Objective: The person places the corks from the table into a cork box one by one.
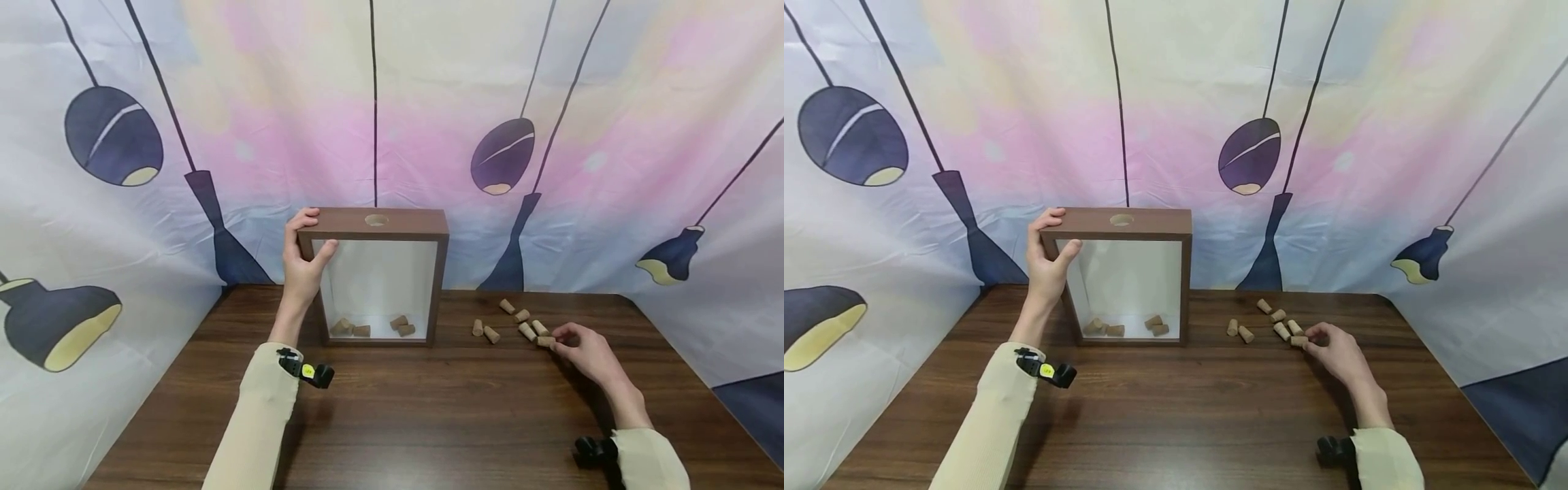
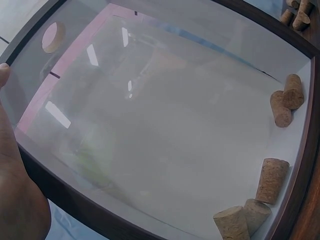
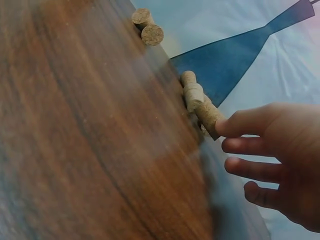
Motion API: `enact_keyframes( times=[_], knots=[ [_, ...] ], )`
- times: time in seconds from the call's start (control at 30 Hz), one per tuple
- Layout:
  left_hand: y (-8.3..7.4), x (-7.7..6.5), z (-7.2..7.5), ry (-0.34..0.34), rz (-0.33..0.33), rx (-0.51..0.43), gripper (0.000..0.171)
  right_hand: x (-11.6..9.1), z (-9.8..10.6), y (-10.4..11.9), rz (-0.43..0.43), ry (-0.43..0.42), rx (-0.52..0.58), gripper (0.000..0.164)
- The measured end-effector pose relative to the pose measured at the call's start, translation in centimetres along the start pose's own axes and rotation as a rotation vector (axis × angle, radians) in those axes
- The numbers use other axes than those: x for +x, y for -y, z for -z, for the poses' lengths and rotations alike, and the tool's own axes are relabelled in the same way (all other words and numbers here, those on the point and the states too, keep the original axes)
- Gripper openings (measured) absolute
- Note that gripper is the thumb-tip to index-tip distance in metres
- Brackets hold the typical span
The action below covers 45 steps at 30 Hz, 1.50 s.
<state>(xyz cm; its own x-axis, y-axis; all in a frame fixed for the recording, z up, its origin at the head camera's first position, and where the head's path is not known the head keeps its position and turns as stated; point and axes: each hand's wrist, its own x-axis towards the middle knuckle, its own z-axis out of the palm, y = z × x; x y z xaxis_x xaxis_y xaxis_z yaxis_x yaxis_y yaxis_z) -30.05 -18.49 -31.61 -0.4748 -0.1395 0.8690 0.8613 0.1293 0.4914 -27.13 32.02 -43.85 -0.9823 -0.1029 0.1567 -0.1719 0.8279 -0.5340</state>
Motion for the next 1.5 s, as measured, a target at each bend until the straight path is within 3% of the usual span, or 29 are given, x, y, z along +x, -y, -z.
enact_keyframes(
  times=[0.47, 0.83, 1.13, 1.5],
  knots=[
    [0.0, 0.1, 0.1, -0.015, -0.008, -0.001, 0.043, 0.3, 1.5, 2.3, 0.056, -0.086, 0.034, 0.03],
    [-0.1, -0.1, -0.1, 0.008, -0.004, -0.001, 0.042, 0.0, 2.3, 5.3, 0.14, -0.177, 0.049, 0.026],
    [0.0, -0.1, 0.0, 0.0, 0.0, -0.006, 0.042, 0.9, 3.5, 8.8, 0.242, -0.26, 0.097, 0.024],
    [-0.1, -0.1, 0.1, 0.002, 0.003, 0.002, 0.043, 1.9, 5.4, 13.8, 0.425, -0.405, 0.078, 0.014]
  ],
)
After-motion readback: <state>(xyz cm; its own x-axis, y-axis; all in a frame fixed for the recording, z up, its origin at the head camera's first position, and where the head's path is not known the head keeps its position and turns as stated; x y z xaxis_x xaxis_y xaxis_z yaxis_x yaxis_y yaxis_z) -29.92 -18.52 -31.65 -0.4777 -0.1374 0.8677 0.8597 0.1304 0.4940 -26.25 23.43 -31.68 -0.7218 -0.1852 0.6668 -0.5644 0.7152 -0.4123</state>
